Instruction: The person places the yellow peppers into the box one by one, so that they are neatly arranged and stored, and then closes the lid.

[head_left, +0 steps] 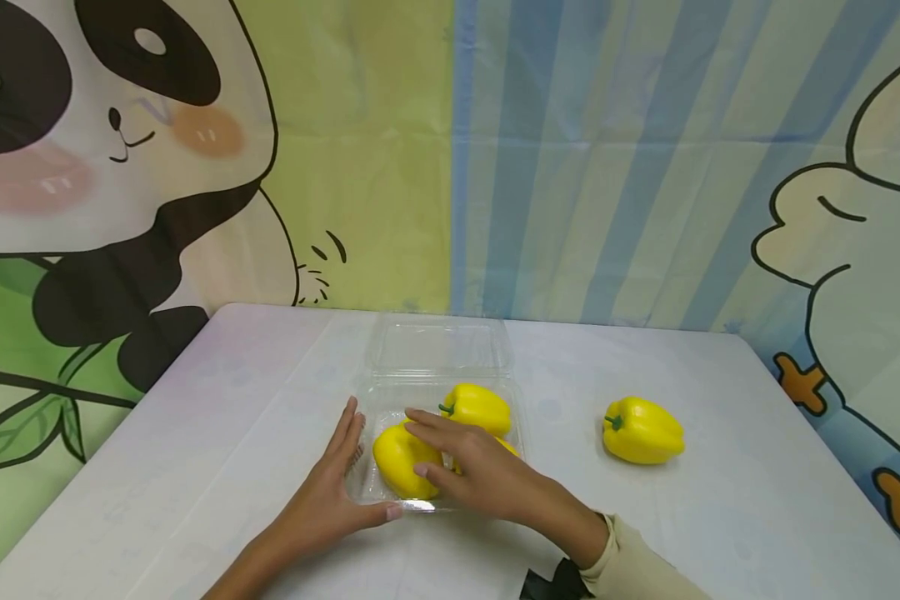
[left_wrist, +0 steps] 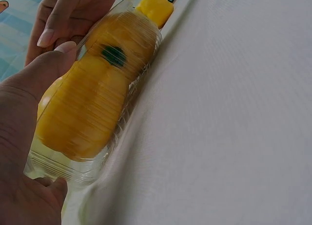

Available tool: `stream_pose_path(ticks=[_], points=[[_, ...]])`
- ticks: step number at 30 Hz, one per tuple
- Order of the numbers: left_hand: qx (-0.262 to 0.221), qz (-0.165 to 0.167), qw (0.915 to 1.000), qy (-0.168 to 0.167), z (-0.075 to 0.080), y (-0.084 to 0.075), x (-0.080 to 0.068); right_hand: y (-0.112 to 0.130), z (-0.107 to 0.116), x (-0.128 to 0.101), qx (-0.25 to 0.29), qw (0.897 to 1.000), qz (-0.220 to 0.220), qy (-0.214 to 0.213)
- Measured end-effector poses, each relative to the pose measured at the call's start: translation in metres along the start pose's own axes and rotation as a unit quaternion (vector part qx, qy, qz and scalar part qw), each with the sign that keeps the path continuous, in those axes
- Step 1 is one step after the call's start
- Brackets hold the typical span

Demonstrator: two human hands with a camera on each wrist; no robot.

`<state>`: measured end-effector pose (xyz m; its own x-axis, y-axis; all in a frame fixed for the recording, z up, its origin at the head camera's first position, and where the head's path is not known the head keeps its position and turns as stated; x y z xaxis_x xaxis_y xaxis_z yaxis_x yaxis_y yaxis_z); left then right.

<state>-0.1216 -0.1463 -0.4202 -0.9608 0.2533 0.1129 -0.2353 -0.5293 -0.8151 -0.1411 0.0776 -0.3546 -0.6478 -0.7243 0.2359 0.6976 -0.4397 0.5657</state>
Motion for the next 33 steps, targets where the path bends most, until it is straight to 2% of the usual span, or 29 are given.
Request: stream_pose_path(ticks=[6, 19, 33], points=[[-0.003, -0.006, 1.0, -0.001, 0.0, 0.0, 0.0, -0.003, 0.007, -0.006, 0.028, 0.999, 0.003, -0.034], [-0.001, -0.006, 1.0, -0.004, 0.0, -0.001, 0.001, -0.012, 0.022, -0.021, 0.019, 0.992, 0.03, -0.124], [0.002, 0.002, 1.0, -0.002, 0.0, 0.001, 0.001, -0.018, 0.038, -0.04, 0.014, 0.985, 0.016, -0.169]])
Point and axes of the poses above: each hand's wrist, its own x-axis towards the middle knuckle, its own z-axis out of the back of the hand, y = z × x, the point moved 2 cm from there along x, towards the middle knuckle, and after that the axes turned 3 degrees about -x, right-handed, at the moved point
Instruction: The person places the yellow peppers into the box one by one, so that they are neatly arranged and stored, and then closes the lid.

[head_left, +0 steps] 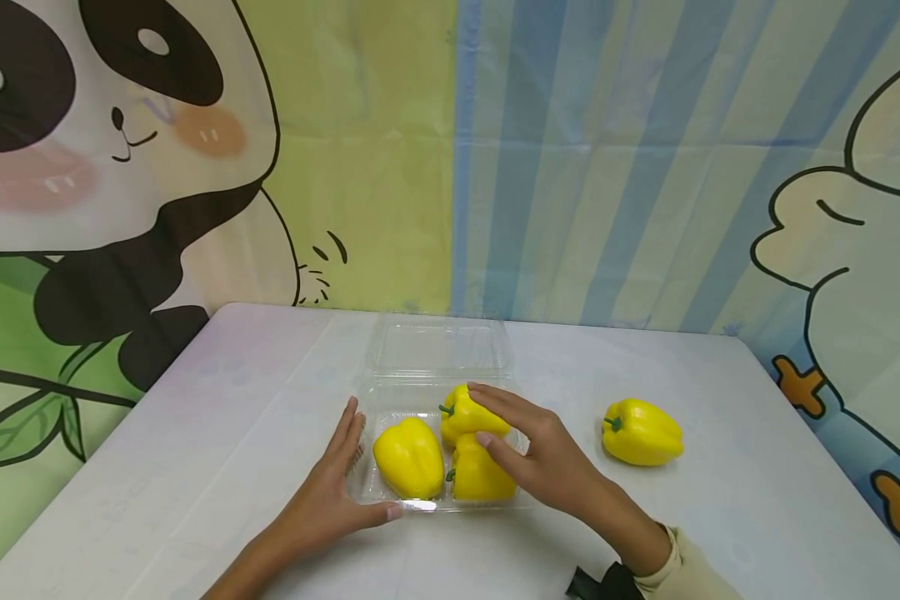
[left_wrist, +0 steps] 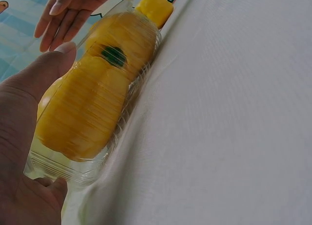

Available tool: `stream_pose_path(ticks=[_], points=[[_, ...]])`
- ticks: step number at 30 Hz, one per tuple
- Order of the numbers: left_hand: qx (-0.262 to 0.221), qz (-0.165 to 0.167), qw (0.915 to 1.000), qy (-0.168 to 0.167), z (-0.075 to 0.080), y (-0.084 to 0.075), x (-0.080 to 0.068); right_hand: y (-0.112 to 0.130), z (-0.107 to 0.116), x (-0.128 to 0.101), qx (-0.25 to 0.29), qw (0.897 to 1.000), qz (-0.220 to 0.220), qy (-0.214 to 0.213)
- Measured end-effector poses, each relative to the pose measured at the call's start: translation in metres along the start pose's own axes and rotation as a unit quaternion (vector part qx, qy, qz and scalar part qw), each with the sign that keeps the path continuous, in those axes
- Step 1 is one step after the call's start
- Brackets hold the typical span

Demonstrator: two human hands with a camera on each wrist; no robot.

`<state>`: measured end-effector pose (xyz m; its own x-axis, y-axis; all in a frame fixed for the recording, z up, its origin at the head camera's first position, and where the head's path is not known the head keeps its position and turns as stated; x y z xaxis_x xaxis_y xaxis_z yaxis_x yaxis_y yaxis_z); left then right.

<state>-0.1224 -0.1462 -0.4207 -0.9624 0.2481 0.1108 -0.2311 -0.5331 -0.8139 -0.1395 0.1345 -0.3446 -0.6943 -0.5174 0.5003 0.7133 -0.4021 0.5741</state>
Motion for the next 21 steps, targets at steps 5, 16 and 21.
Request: stream_pose_path(ticks=[5, 16, 21], points=[[0.0, 0.002, 1.0, -0.001, 0.0, 0.0, 0.0, -0.006, 0.005, -0.005, -0.011, 1.0, -0.005, -0.008], [0.006, 0.008, 1.0, 0.001, 0.0, 0.0, 0.0, -0.018, 0.017, -0.013, -0.04, 0.999, -0.01, -0.013], [0.003, 0.007, 1.0, 0.002, 0.0, 0.0, 0.0, -0.022, 0.029, -0.013, -0.046, 0.999, 0.003, -0.014]])
Point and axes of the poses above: each hand's wrist, its own x-axis towards the middle knuckle, its own z-axis out of the back of the hand, y = z × x, the point moved 2 cm from there along x, towards the middle knuckle, and after that the axes turned 3 degrees about -x, right-handed, at the moved point
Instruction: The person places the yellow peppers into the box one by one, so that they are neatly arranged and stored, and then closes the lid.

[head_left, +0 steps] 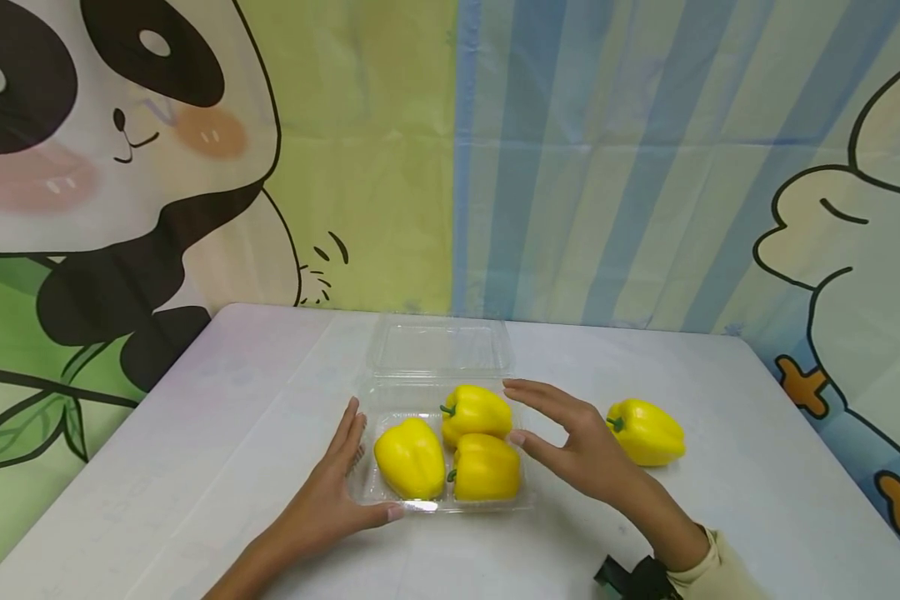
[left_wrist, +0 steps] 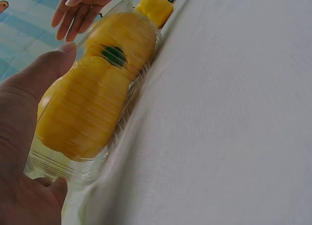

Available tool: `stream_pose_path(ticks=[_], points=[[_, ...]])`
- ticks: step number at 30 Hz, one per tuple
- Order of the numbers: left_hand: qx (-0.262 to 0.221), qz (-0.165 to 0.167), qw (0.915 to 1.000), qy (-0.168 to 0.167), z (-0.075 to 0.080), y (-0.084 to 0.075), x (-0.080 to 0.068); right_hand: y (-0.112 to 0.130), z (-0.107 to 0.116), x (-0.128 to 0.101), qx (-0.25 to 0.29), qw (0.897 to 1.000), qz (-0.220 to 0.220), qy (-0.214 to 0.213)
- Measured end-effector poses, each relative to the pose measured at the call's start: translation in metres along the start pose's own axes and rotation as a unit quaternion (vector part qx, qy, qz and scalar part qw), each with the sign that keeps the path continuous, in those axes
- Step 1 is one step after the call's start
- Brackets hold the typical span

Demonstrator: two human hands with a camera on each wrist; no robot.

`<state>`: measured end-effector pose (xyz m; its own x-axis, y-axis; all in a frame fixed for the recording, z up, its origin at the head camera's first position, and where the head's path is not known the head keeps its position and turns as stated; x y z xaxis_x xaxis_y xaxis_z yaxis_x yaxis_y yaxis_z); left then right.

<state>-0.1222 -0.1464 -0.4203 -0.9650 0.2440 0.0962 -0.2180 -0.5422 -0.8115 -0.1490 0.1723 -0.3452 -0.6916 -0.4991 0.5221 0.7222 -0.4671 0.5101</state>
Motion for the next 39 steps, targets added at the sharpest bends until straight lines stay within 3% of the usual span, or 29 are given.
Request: stream_pose_path(ticks=[13, 17, 31, 39], points=[[0.002, -0.003, 1.0, -0.001, 0.0, 0.001, 0.0, -0.013, 0.022, -0.002, 0.039, 0.999, -0.007, 0.029], [-0.005, -0.004, 1.0, 0.0, 0.0, 0.001, 0.0, -0.019, 0.027, -0.003, 0.027, 0.999, -0.014, 0.034], [-0.005, -0.007, 1.0, -0.001, -0.001, 0.0, 0.0, -0.043, 0.046, -0.008, 0.039, 0.998, -0.035, 0.025], [-0.004, -0.007, 1.0, 0.0, -0.001, 0.001, 0.0, -0.06, 0.054, -0.014, -0.005, 0.994, -0.098, 0.052]])
Point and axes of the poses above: each hand's wrist, its own x-axis towards the middle knuckle, its own z-axis out of the back of the hand, y = z × x, the point moved 2 cm from there along x, towards the middle knuckle, and after that the axes turned 3 degrees about -x, right-handed, at the moved point
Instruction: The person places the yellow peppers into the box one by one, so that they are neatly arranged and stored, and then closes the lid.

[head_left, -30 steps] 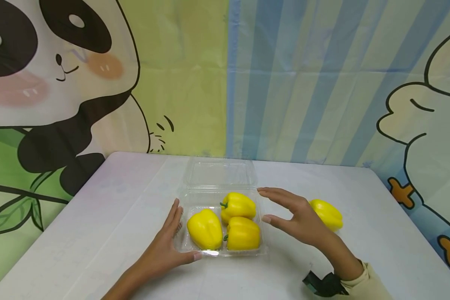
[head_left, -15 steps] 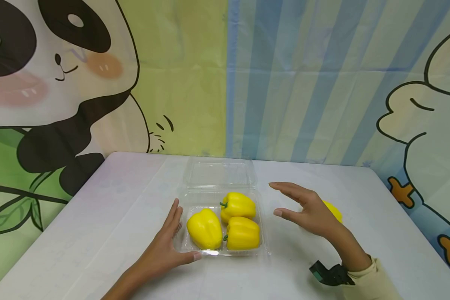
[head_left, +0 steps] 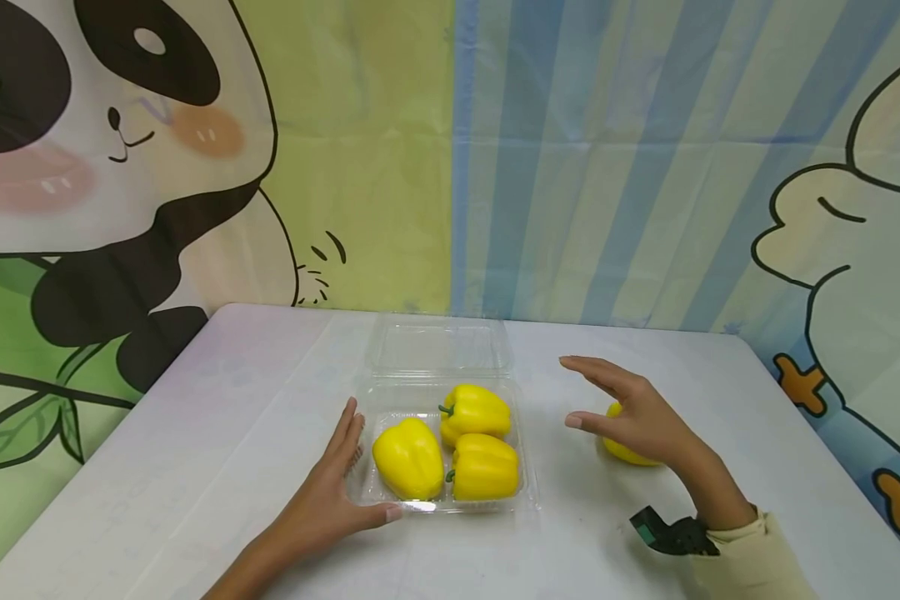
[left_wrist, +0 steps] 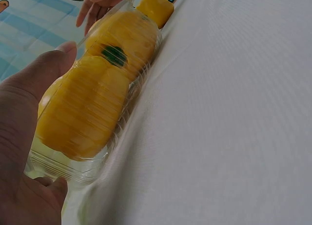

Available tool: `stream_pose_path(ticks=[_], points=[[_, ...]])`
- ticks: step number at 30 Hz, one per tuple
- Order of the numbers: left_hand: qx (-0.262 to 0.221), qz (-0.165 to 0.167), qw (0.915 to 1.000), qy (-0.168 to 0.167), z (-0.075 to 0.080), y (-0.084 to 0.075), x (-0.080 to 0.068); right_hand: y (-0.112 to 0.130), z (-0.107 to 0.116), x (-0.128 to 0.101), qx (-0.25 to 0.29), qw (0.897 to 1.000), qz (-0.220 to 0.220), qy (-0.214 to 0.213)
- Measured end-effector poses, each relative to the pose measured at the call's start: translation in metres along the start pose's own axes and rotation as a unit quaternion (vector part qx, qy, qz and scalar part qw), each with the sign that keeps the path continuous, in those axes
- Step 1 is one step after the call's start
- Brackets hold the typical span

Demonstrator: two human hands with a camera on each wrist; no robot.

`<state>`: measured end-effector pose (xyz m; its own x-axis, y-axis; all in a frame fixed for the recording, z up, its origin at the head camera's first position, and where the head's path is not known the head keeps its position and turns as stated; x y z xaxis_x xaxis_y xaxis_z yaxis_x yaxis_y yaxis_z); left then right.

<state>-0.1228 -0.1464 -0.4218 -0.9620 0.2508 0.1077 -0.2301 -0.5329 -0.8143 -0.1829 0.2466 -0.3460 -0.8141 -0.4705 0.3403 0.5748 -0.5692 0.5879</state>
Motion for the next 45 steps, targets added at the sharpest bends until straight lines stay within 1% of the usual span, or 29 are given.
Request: stream_pose_path(ticks=[2, 6, 11, 14, 19, 23, 28, 34, 41, 45], points=[[0.0, 0.0, 1.0, 0.0, 0.0, 0.0, 0.0, -0.005, 0.001, -0.001, -0.004, 1.0, -0.017, 0.007], [-0.003, -0.002, 1.0, 0.0, 0.0, 0.001, 0.0, -0.012, 0.003, -0.002, 0.005, 0.999, -0.037, 0.021], [-0.008, -0.003, 1.0, 0.005, -0.002, 0.001, 0.001, -0.016, 0.012, -0.007, 0.0, 0.997, -0.069, 0.035], [-0.005, -0.002, 1.0, 0.004, -0.002, 0.0, 0.001, -0.019, 0.019, -0.009, -0.001, 0.996, -0.077, 0.04], [-0.003, -0.001, 1.0, 0.001, -0.001, -0.001, 0.0, -0.025, 0.029, -0.014, 0.003, 0.995, -0.082, 0.062], [-0.003, -0.003, 1.0, -0.001, -0.001, -0.001, 0.0, -0.032, 0.035, -0.018, -0.003, 0.992, -0.102, 0.079], [-0.003, -0.006, 1.0, -0.001, -0.001, 0.0, 0.0, -0.041, 0.035, -0.022, -0.006, 0.988, -0.123, 0.093], [-0.002, -0.004, 1.0, 0.0, -0.001, 0.001, 0.0, -0.046, 0.034, -0.025, -0.002, 0.987, -0.13, 0.1], [0.001, -0.002, 1.0, 0.002, 0.0, -0.001, -0.001, -0.047, 0.034, -0.028, -0.022, 0.982, -0.138, 0.125], [0.0, -0.002, 1.0, 0.003, 0.001, -0.001, -0.001, -0.05, 0.033, -0.028, -0.034, 0.977, -0.162, 0.137]])
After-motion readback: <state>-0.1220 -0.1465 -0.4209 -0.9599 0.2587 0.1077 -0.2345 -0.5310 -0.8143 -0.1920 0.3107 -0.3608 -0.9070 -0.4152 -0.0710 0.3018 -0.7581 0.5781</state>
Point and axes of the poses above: each hand's wrist, its own x-axis towards the middle knuckle, its own z-axis out of the back of the hand, y = z × x, the point moved 2 cm from there along x, towards the middle knuckle, and after that the axes turned 3 degrees about -x, right-handed, at the moved point
